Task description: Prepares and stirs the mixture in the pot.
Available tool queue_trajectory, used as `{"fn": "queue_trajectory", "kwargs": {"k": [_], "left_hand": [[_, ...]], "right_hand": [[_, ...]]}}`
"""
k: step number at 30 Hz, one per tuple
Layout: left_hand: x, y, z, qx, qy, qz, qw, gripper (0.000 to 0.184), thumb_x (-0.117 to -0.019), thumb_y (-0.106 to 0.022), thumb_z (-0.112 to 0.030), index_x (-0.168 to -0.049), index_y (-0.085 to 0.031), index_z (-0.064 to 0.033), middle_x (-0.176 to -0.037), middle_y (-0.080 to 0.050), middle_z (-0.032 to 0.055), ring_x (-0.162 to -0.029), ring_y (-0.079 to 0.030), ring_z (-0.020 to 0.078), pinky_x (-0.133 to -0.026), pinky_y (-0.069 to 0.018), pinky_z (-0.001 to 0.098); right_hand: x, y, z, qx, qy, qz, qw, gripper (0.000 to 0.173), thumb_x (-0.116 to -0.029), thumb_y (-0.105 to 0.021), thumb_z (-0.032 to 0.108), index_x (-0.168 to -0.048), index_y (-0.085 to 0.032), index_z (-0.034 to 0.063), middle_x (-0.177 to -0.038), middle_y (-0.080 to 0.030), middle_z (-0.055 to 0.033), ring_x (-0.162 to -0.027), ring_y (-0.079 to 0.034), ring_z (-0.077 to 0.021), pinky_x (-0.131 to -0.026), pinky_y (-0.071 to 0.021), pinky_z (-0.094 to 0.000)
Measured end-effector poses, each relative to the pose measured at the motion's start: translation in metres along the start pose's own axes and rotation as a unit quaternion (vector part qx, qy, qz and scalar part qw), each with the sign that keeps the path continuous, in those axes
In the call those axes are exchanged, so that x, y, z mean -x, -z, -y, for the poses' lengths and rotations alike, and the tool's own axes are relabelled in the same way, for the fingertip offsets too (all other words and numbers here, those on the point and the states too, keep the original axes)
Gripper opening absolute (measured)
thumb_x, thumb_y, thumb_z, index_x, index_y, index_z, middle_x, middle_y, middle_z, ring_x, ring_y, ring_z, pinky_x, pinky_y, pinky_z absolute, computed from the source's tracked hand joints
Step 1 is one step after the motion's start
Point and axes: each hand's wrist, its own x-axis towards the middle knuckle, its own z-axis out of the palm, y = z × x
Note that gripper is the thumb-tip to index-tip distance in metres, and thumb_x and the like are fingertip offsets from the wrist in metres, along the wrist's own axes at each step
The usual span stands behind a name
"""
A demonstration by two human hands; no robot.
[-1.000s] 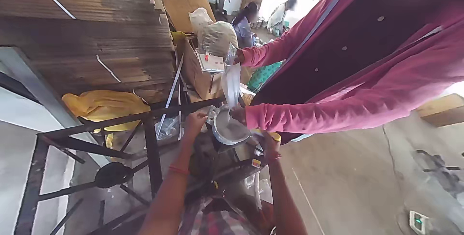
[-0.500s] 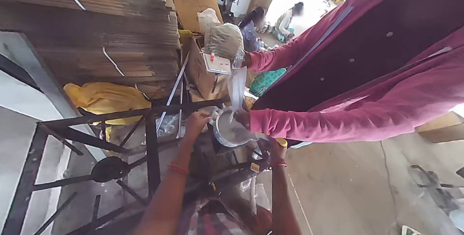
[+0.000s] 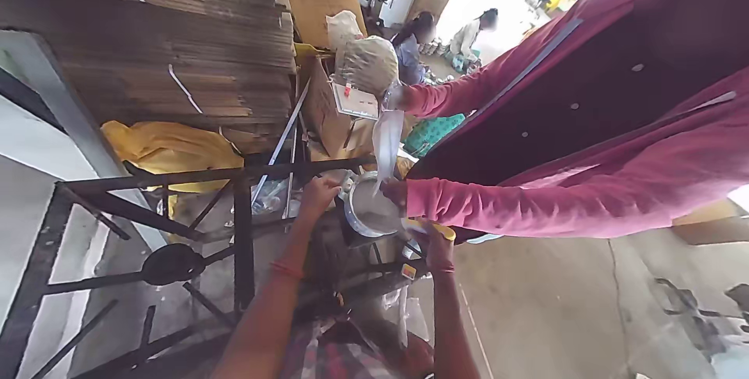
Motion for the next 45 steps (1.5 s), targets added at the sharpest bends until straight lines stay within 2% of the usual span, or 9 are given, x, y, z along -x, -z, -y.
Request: {"fn": "queue_trajectory", "kwargs": {"k": [4, 9, 13, 18, 24, 28, 34, 39, 45], "left_hand": [[-0.003, 0.000, 0.001, -0.013, 0.008, 0.006, 1.000, 0.028, -0.0983, -0.070, -0.022, -0.119, -0.072, -0.0029, -0.115, -0.072, 0.0193, -0.110, -0.068, 0.0357, -0.100, -0.0498, 0.0578], [0.001, 0.002, -0.002, -0.007, 0.005, 0.006, 1.000, 0.029, -0.0987, -0.069, -0.022, -0.120, -0.071, -0.0025, -0.115, -0.072, 0.0204, -0.109, -0.068, 0.0369, -0.099, -0.0507, 0.0587], [0.008, 0.004, -0.009, -0.011, 0.002, 0.003, 1.000, 0.027, -0.0996, -0.068, -0.020, -0.120, -0.071, -0.0017, -0.114, -0.072, 0.0216, -0.107, -0.068, 0.0386, -0.097, -0.0502, 0.0599], [0.003, 0.003, -0.006, -0.024, -0.002, 0.009, 1.000, 0.028, -0.0994, -0.068, -0.022, -0.120, -0.071, -0.0027, -0.114, -0.071, 0.0211, -0.107, -0.068, 0.0383, -0.097, -0.0501, 0.0601], [0.004, 0.001, -0.006, -0.028, 0.005, 0.009, 1.000, 0.029, -0.1007, -0.066, -0.023, -0.122, -0.071, -0.0034, -0.114, -0.072, 0.0209, -0.109, -0.068, 0.0381, -0.099, -0.0498, 0.0596], [0.001, 0.002, -0.005, -0.036, -0.001, 0.012, 0.999, 0.030, -0.1006, -0.066, -0.023, -0.123, -0.070, -0.0027, -0.118, -0.071, 0.0213, -0.113, -0.067, 0.0382, -0.102, -0.0483, 0.0594], [0.002, 0.000, -0.004, -0.037, -0.011, -0.009, 0.999, 0.026, -0.0992, -0.068, -0.022, -0.119, -0.073, -0.0050, -0.112, -0.073, 0.0197, -0.108, -0.069, 0.0372, -0.098, -0.0503, 0.0603], [0.000, 0.003, -0.004, -0.040, 0.000, 0.001, 0.999, 0.029, -0.0989, -0.069, -0.024, -0.120, -0.073, -0.0052, -0.115, -0.072, 0.0203, -0.112, -0.067, 0.0391, -0.100, -0.0483, 0.0621], [0.002, -0.001, -0.004, -0.038, 0.007, -0.009, 0.999, 0.028, -0.0991, -0.068, -0.025, -0.118, -0.073, -0.0056, -0.114, -0.072, 0.0204, -0.111, -0.067, 0.0405, -0.099, -0.0489, 0.0627]], "right_hand": [[-0.005, -0.003, 0.001, 0.006, 0.015, -0.098, 0.995, 0.022, -0.0977, -0.064, 0.001, -0.115, -0.058, -0.0109, -0.086, -0.070, -0.0188, -0.065, -0.072, -0.0227, -0.060, -0.0633, -0.0361], [-0.001, -0.007, 0.005, 0.004, 0.004, -0.034, 0.999, 0.020, -0.0969, -0.063, -0.002, -0.114, -0.058, -0.0110, -0.086, -0.072, -0.0208, -0.065, -0.072, -0.0264, -0.058, -0.0644, -0.0390], [-0.008, -0.012, 0.004, 0.014, 0.033, -0.113, 0.993, 0.024, -0.0948, -0.063, -0.005, -0.117, -0.056, -0.0112, -0.088, -0.068, -0.0210, -0.064, -0.071, -0.0248, -0.056, -0.0631, -0.0381], [0.005, -0.021, 0.017, 0.026, 0.032, -0.019, 0.999, 0.019, -0.0950, -0.061, -0.008, -0.113, -0.056, -0.0124, -0.084, -0.071, -0.0196, -0.062, -0.072, -0.0237, -0.057, -0.0639, -0.0368], [-0.007, -0.016, 0.013, 0.061, 0.089, -0.090, 0.990, 0.028, -0.0913, -0.063, -0.013, -0.119, -0.055, -0.0138, -0.092, -0.067, -0.0210, -0.068, -0.071, -0.0215, -0.062, -0.0640, -0.0355], [0.005, -0.014, 0.015, 0.042, 0.041, 0.007, 0.998, 0.019, -0.0970, -0.062, -0.006, -0.114, -0.058, -0.0129, -0.087, -0.071, -0.0186, -0.069, -0.073, -0.0224, -0.063, -0.0647, -0.0361], [-0.008, -0.015, 0.008, 0.042, 0.065, -0.069, 0.995, 0.023, -0.0964, -0.060, -0.009, -0.118, -0.056, -0.0139, -0.091, -0.069, -0.0218, -0.068, -0.072, -0.0239, -0.062, -0.0642, -0.0369], [0.011, -0.021, 0.012, 0.024, 0.036, -0.004, 0.999, 0.018, -0.0957, -0.064, -0.006, -0.111, -0.059, -0.0126, -0.085, -0.072, -0.0186, -0.066, -0.072, -0.0226, -0.061, -0.0646, -0.0361], [0.002, -0.023, -0.001, 0.023, 0.052, -0.062, 0.996, 0.019, -0.0984, -0.062, -0.002, -0.113, -0.060, -0.0131, -0.087, -0.071, -0.0203, -0.068, -0.072, -0.0228, -0.063, -0.0642, -0.0365]]}}
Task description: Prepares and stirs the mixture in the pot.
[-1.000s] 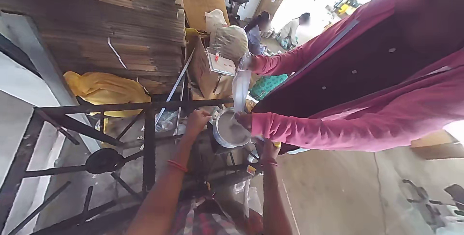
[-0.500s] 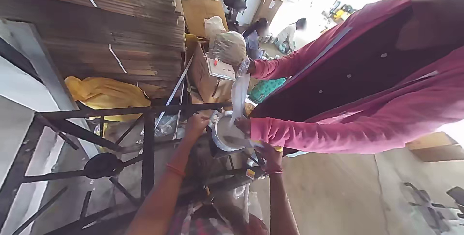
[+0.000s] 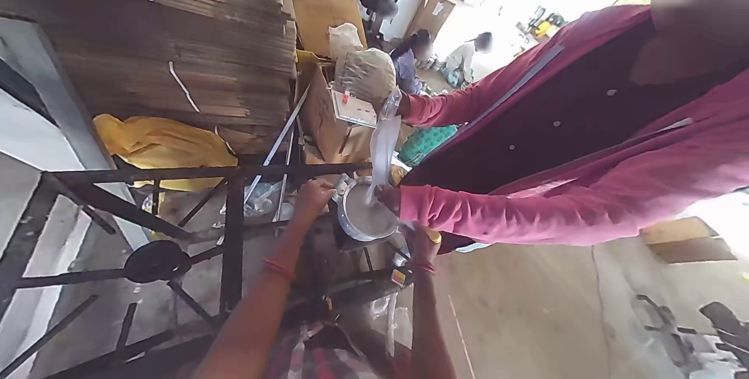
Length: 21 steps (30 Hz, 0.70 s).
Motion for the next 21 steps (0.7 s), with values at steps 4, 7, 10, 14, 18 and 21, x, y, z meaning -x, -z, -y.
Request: {"fn": "queue_trajectory", "kwargs": {"k": [4, 7, 10, 14, 18, 21], "left_hand": [[0.001, 0.003, -0.003, -0.004, 0.018, 0.007, 1.000, 0.029, -0.0995, -0.067, -0.026, -0.121, -0.073, -0.0081, -0.117, -0.073, 0.0169, -0.114, -0.067, 0.0368, -0.100, -0.0487, 0.0611], [0.005, 0.002, -0.004, -0.006, 0.016, 0.001, 1.000, 0.028, -0.1000, -0.066, -0.026, -0.121, -0.073, -0.0073, -0.118, -0.073, 0.0170, -0.114, -0.067, 0.0370, -0.100, -0.0486, 0.0607], [0.005, 0.000, -0.006, -0.019, 0.010, -0.005, 1.000, 0.028, -0.1003, -0.066, -0.025, -0.120, -0.073, -0.0072, -0.117, -0.073, 0.0175, -0.114, -0.067, 0.0376, -0.100, -0.0489, 0.0611], [0.001, 0.000, -0.003, -0.018, 0.016, 0.002, 1.000, 0.029, -0.1001, -0.066, -0.026, -0.122, -0.072, -0.0075, -0.120, -0.072, 0.0172, -0.115, -0.067, 0.0362, -0.101, -0.0491, 0.0600], [0.003, 0.000, -0.003, -0.018, 0.011, -0.001, 1.000, 0.030, -0.1005, -0.066, -0.025, -0.123, -0.072, -0.0060, -0.120, -0.072, 0.0170, -0.115, -0.067, 0.0357, -0.102, -0.0486, 0.0592], [0.002, -0.001, -0.004, -0.022, 0.001, -0.006, 1.000, 0.029, -0.0997, -0.067, -0.023, -0.121, -0.072, -0.0051, -0.118, -0.072, 0.0192, -0.113, -0.067, 0.0382, -0.101, -0.0488, 0.0607]], "right_hand": [[0.013, 0.009, 0.017, 0.000, -0.027, 0.066, 0.997, 0.016, -0.0956, -0.064, -0.003, -0.109, -0.063, -0.0114, -0.085, -0.072, -0.0185, -0.066, -0.073, -0.0237, -0.060, -0.0646, -0.0373], [0.009, 0.012, 0.018, 0.003, -0.029, -0.018, 0.999, 0.021, -0.0964, -0.066, 0.000, -0.114, -0.061, -0.0110, -0.087, -0.071, -0.0189, -0.066, -0.071, -0.0224, -0.060, -0.0634, -0.0361], [0.005, -0.002, 0.002, -0.016, -0.015, -0.026, 0.999, 0.020, -0.0977, -0.063, -0.001, -0.114, -0.060, -0.0121, -0.087, -0.070, -0.0197, -0.066, -0.071, -0.0215, -0.061, -0.0634, -0.0356], [0.014, 0.006, 0.012, -0.008, -0.020, 0.047, 0.999, 0.018, -0.0961, -0.065, -0.003, -0.111, -0.062, -0.0120, -0.086, -0.072, -0.0183, -0.066, -0.072, -0.0222, -0.061, -0.0643, -0.0360], [0.002, 0.013, 0.012, 0.020, -0.013, -0.033, 0.999, 0.023, -0.0978, -0.064, 0.001, -0.116, -0.059, -0.0123, -0.088, -0.071, -0.0200, -0.067, -0.072, -0.0220, -0.062, -0.0634, -0.0355], [-0.002, 0.000, 0.000, -0.003, -0.016, 0.000, 1.000, 0.016, -0.0991, -0.061, -0.002, -0.111, -0.059, -0.0125, -0.083, -0.070, -0.0187, -0.065, -0.071, -0.0215, -0.061, -0.0637, -0.0357]]}}
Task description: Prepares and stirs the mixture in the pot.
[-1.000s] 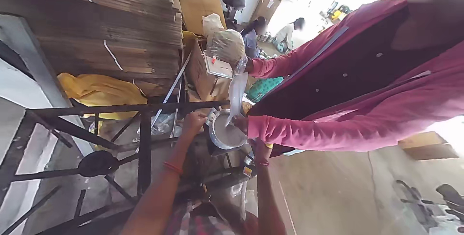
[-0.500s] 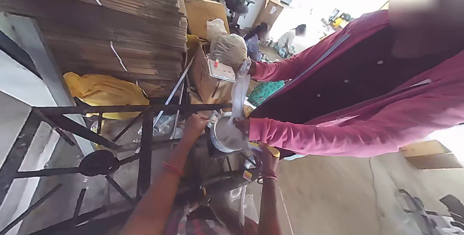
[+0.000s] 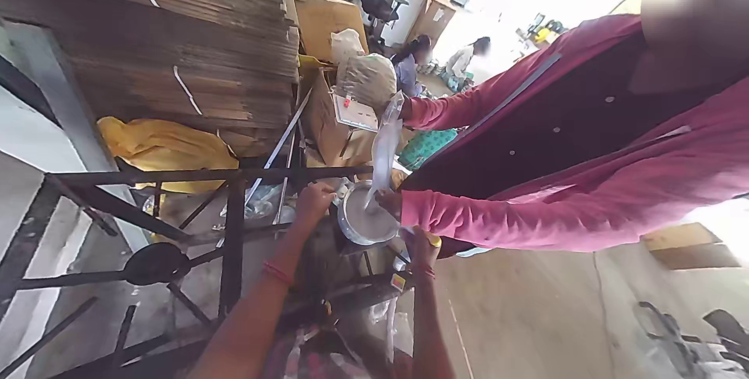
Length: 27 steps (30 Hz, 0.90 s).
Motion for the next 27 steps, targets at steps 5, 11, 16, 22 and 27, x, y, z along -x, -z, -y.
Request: {"fn": "queue_trajectory", "kwargs": {"k": [5, 11, 16, 22, 27], "left_hand": [[0.000, 0.001, 0.003, 0.011, 0.005, 0.003, 1.000, 0.028, -0.0998, -0.067, -0.025, -0.120, -0.073, -0.0067, -0.116, -0.073, 0.0173, -0.113, -0.068, 0.0357, -0.100, -0.0495, 0.0590], [-0.001, -0.001, 0.005, 0.025, -0.007, 0.004, 1.000, 0.030, -0.1007, -0.066, -0.024, -0.122, -0.072, -0.0049, -0.118, -0.072, 0.0183, -0.112, -0.068, 0.0354, -0.101, -0.0497, 0.0580], [-0.001, -0.002, 0.005, 0.040, 0.011, 0.001, 0.999, 0.029, -0.0997, -0.067, -0.024, -0.121, -0.073, -0.0064, -0.116, -0.073, 0.0164, -0.111, -0.069, 0.0333, -0.100, -0.0505, 0.0568], [0.001, -0.001, 0.005, 0.042, 0.015, -0.001, 0.999, 0.029, -0.0997, -0.067, -0.026, -0.121, -0.073, -0.0066, -0.114, -0.074, 0.0168, -0.108, -0.069, 0.0349, -0.098, -0.0508, 0.0585], [0.002, -0.002, 0.003, 0.041, 0.011, -0.001, 0.999, 0.029, -0.1004, -0.066, -0.025, -0.121, -0.072, -0.0058, -0.113, -0.073, 0.0180, -0.106, -0.069, 0.0360, -0.096, -0.0513, 0.0592]], "right_hand": [[0.008, 0.015, 0.011, 0.008, -0.003, 0.038, 0.999, 0.018, -0.0968, -0.065, -0.001, -0.111, -0.061, -0.0115, -0.085, -0.072, -0.0194, -0.066, -0.073, -0.0249, -0.061, -0.0648, -0.0385], [0.009, 0.001, 0.000, -0.024, 0.009, 0.033, 0.999, 0.015, -0.0973, -0.062, -0.004, -0.110, -0.060, -0.0124, -0.084, -0.072, -0.0182, -0.066, -0.072, -0.0225, -0.063, -0.0647, -0.0365], [0.009, 0.012, 0.015, 0.008, -0.015, 0.014, 1.000, 0.022, -0.0985, -0.064, 0.001, -0.115, -0.059, -0.0110, -0.085, -0.072, -0.0188, -0.065, -0.072, -0.0231, -0.060, -0.0638, -0.0367], [0.008, 0.005, 0.018, 0.007, -0.018, 0.072, 0.997, 0.017, -0.0974, -0.060, -0.006, -0.113, -0.057, -0.0109, -0.081, -0.072, -0.0163, -0.063, -0.072, -0.0211, -0.059, -0.0641, -0.0338], [-0.007, 0.011, 0.008, -0.019, -0.026, -0.033, 0.999, 0.026, -0.0995, -0.058, -0.003, -0.123, -0.053, -0.0112, -0.092, -0.068, -0.0220, -0.067, -0.071, -0.0238, -0.061, -0.0629, -0.0368]]}}
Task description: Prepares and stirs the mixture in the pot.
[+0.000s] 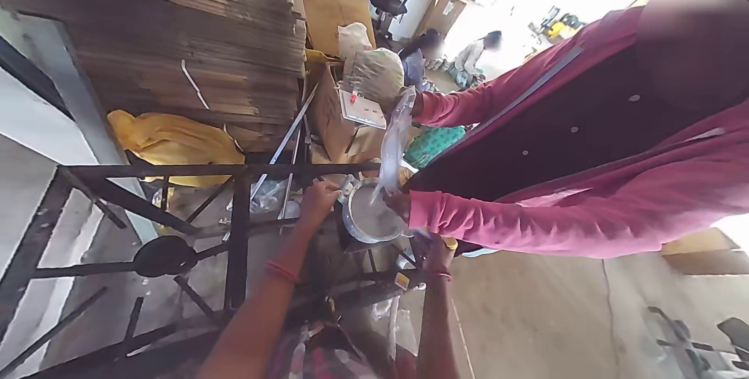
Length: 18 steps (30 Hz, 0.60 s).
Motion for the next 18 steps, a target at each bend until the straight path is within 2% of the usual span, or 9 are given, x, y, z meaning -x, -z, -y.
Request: {"fn": "queue_trajectory", "kwargs": {"k": [3, 5, 8, 10, 14, 18], "left_hand": [[-0.001, 0.000, 0.000, 0.000, -0.008, -0.002, 1.000, 0.028, -0.1007, -0.066, -0.024, -0.121, -0.072, -0.0060, -0.114, -0.073, 0.0182, -0.108, -0.069, 0.0365, -0.097, -0.0509, 0.0595], [0.000, 0.001, 0.001, 0.006, -0.011, -0.003, 1.000, 0.028, -0.1002, -0.067, -0.023, -0.121, -0.073, -0.0055, -0.114, -0.073, 0.0181, -0.108, -0.069, 0.0351, -0.098, -0.0512, 0.0582], [0.001, 0.000, 0.002, 0.007, -0.015, -0.005, 1.000, 0.027, -0.1005, -0.066, -0.022, -0.121, -0.072, -0.0050, -0.113, -0.073, 0.0175, -0.107, -0.070, 0.0333, -0.098, -0.0516, 0.0563], [0.001, -0.001, 0.000, 0.005, -0.018, -0.007, 1.000, 0.027, -0.1007, -0.066, -0.021, -0.121, -0.072, -0.0046, -0.115, -0.073, 0.0178, -0.108, -0.069, 0.0343, -0.099, -0.0509, 0.0570], [-0.001, 0.001, 0.001, 0.010, -0.008, 0.000, 1.000, 0.029, -0.1000, -0.067, -0.023, -0.122, -0.071, -0.0049, -0.116, -0.073, 0.0184, -0.109, -0.069, 0.0352, -0.099, -0.0509, 0.0578], [0.001, 0.001, 0.003, 0.012, -0.010, -0.003, 1.000, 0.028, -0.1003, -0.067, -0.024, -0.122, -0.072, -0.0060, -0.115, -0.073, 0.0165, -0.108, -0.070, 0.0333, -0.099, -0.0515, 0.0565]], "right_hand": [[0.008, -0.003, -0.001, 0.004, 0.004, 0.061, 0.998, 0.015, -0.0986, -0.060, -0.004, -0.112, -0.058, -0.0110, -0.081, -0.072, -0.0178, -0.062, -0.072, -0.0220, -0.058, -0.0636, -0.0344], [0.009, 0.004, 0.003, 0.018, 0.003, 0.092, 0.996, 0.016, -0.0979, -0.061, -0.003, -0.112, -0.058, -0.0107, -0.081, -0.072, -0.0176, -0.062, -0.072, -0.0228, -0.057, -0.0638, -0.0354], [-0.002, 0.008, -0.004, 0.023, 0.002, 0.024, 0.999, 0.022, -0.0992, -0.062, 0.001, -0.117, -0.057, -0.0107, -0.085, -0.071, -0.0188, -0.064, -0.071, -0.0216, -0.058, -0.0618, -0.0346], [-0.002, 0.003, -0.010, 0.009, 0.012, 0.004, 1.000, 0.019, -0.0996, -0.061, 0.001, -0.114, -0.058, -0.0111, -0.084, -0.071, -0.0180, -0.065, -0.071, -0.0209, -0.059, -0.0619, -0.0339], [0.010, 0.008, -0.002, 0.023, 0.021, 0.115, 0.993, 0.015, -0.0986, -0.061, -0.002, -0.111, -0.061, -0.0108, -0.082, -0.074, -0.0168, -0.064, -0.073, -0.0223, -0.060, -0.0644, -0.0357], [-0.001, 0.007, -0.008, 0.019, 0.009, 0.027, 0.999, 0.021, -0.1005, -0.060, 0.001, -0.117, -0.056, -0.0106, -0.084, -0.071, -0.0188, -0.065, -0.071, -0.0215, -0.059, -0.0623, -0.0343]]}}
